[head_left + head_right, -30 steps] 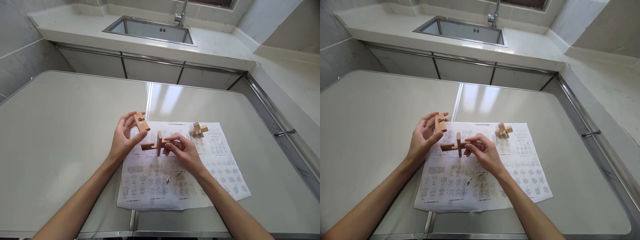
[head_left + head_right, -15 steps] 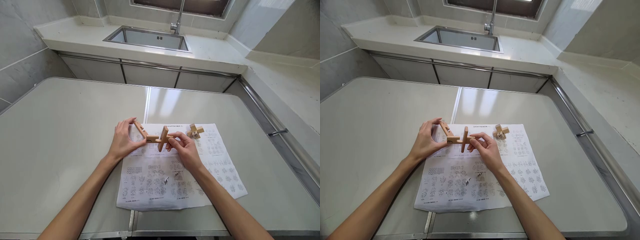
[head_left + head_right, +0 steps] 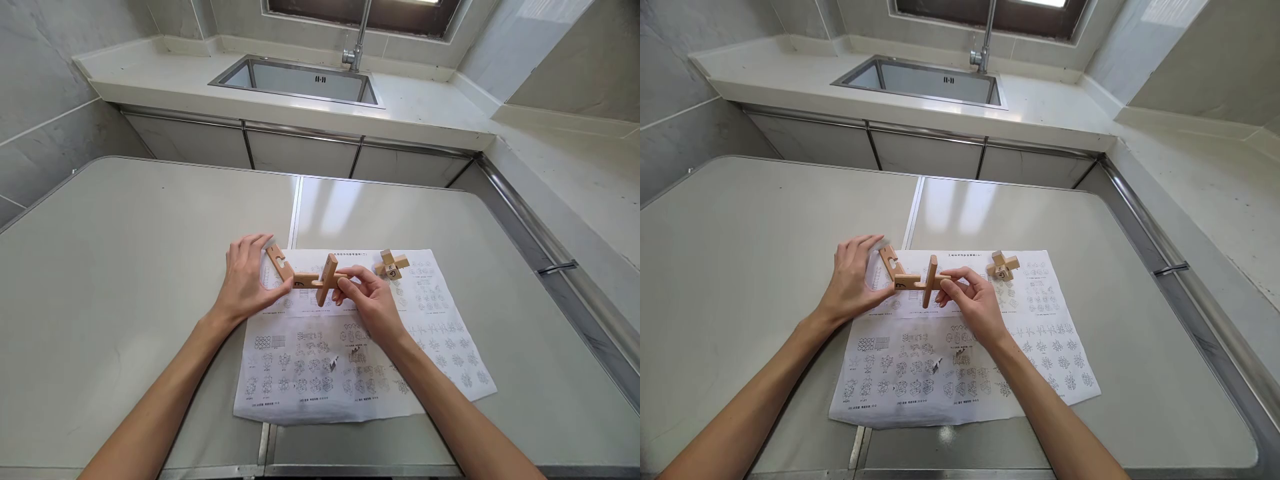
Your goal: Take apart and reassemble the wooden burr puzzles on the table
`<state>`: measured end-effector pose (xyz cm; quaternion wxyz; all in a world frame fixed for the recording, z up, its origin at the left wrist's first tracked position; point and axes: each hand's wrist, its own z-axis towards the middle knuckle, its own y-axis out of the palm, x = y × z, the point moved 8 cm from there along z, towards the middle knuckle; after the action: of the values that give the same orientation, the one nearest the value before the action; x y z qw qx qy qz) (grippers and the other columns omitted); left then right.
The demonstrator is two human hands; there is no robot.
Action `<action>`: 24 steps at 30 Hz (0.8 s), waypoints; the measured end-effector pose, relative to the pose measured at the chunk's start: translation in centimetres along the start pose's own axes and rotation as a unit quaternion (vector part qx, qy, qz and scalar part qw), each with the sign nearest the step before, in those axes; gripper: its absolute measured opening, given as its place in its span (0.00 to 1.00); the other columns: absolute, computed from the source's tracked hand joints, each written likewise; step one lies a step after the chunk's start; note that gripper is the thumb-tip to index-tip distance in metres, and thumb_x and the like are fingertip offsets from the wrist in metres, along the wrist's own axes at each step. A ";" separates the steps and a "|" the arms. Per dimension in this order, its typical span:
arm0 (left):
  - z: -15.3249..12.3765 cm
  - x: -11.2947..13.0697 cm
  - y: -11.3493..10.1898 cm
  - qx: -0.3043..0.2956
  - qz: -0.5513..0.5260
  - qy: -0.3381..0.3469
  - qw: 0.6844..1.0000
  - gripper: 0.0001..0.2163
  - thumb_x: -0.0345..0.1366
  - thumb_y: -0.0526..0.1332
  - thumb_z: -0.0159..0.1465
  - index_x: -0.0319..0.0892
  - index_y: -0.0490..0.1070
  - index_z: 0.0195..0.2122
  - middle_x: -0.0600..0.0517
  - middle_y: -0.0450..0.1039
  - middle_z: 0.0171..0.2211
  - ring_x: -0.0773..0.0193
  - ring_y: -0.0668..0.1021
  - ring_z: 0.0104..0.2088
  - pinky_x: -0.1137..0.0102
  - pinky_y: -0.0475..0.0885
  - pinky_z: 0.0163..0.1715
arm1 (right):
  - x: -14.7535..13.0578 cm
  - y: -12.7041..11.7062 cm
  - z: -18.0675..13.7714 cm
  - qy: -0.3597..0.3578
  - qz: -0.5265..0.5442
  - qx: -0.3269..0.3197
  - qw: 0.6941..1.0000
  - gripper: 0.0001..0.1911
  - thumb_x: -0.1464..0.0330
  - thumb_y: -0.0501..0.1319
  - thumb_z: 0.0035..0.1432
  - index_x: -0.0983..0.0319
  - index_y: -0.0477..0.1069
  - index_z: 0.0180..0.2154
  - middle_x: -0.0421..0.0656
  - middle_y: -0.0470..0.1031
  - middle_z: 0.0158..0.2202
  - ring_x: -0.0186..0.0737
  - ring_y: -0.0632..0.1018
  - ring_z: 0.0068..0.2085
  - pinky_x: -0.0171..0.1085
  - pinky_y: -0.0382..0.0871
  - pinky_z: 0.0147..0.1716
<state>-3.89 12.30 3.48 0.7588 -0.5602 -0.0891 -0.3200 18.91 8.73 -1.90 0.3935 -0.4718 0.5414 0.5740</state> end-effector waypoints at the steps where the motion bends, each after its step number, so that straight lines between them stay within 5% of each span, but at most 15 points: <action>1: 0.0 0.4 -0.5 0.019 -0.025 0.002 1.000 0.31 0.46 0.70 0.60 0.45 0.67 0.64 0.40 0.70 0.63 0.38 0.68 0.64 0.44 0.64 0.64 | 0.0 0.0 0.0 0.002 0.003 -0.002 1.000 0.14 0.57 0.73 0.63 0.58 0.79 0.45 0.40 0.81 0.30 0.41 0.83 0.33 0.43 0.80 0.37; 3: -0.2 1.1 -1.2 0.046 -0.108 -0.013 0.993 0.20 0.45 0.64 0.68 0.46 0.71 0.59 0.43 0.74 0.58 0.45 0.75 0.59 0.50 0.69 0.61 | 0.2 0.2 0.0 0.008 0.013 -0.013 1.000 0.15 0.57 0.73 0.63 0.59 0.79 0.45 0.40 0.81 0.31 0.41 0.83 0.33 0.43 0.80 0.37; 5: -0.4 1.7 -0.7 0.007 -0.225 -0.036 0.974 0.16 0.48 0.59 0.73 0.46 0.75 0.54 0.47 0.80 0.48 0.52 0.81 0.48 0.56 0.74 0.56 | 0.4 0.5 -0.1 0.015 0.030 -0.032 0.999 0.15 0.57 0.73 0.63 0.58 0.79 0.45 0.40 0.81 0.31 0.41 0.83 0.33 0.42 0.80 0.37; 8: -1.2 3.1 1.6 -0.135 -0.369 -0.067 0.917 0.23 0.58 0.54 0.75 0.46 0.77 0.54 0.48 0.83 0.41 0.53 0.84 0.42 0.57 0.76 0.50 | 0.6 1.2 -0.2 0.024 0.061 -0.073 0.995 0.14 0.57 0.73 0.63 0.58 0.79 0.45 0.40 0.81 0.32 0.39 0.82 0.32 0.40 0.79 0.35; 13: -2.7 5.8 4.0 -0.291 -0.548 -0.070 0.781 0.38 0.72 0.53 0.66 0.48 0.75 0.62 0.42 0.85 0.46 0.40 0.85 0.50 0.47 0.76 0.55 | 0.6 1.7 -0.4 0.039 0.079 -0.092 0.992 0.18 0.54 0.75 0.60 0.58 0.79 0.43 0.40 0.81 0.33 0.38 0.80 0.29 0.40 0.78 0.32; 19: -2.4 5.3 4.2 -0.238 -0.560 -0.115 0.785 0.35 0.70 0.66 0.57 0.49 0.82 0.55 0.40 0.82 0.52 0.37 0.84 0.51 0.46 0.80 0.50 | 0.7 1.7 -0.3 0.049 0.082 -0.096 0.991 0.18 0.53 0.75 0.59 0.58 0.78 0.42 0.39 0.80 0.32 0.37 0.80 0.29 0.39 0.78 0.31; 24: -2.9 5.5 4.8 -0.267 -0.620 -0.122 0.728 0.34 0.65 0.67 0.61 0.45 0.80 0.58 0.38 0.83 0.50 0.40 0.85 0.48 0.45 0.79 0.51 | 0.6 1.7 -0.3 0.042 0.078 -0.097 0.991 0.17 0.54 0.74 0.61 0.58 0.79 0.44 0.39 0.80 0.31 0.38 0.81 0.29 0.39 0.78 0.32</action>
<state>2.55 8.41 1.34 0.1935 -0.5943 -0.4190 -0.6586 17.17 8.20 -2.06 0.2770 -0.4879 0.5346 0.6320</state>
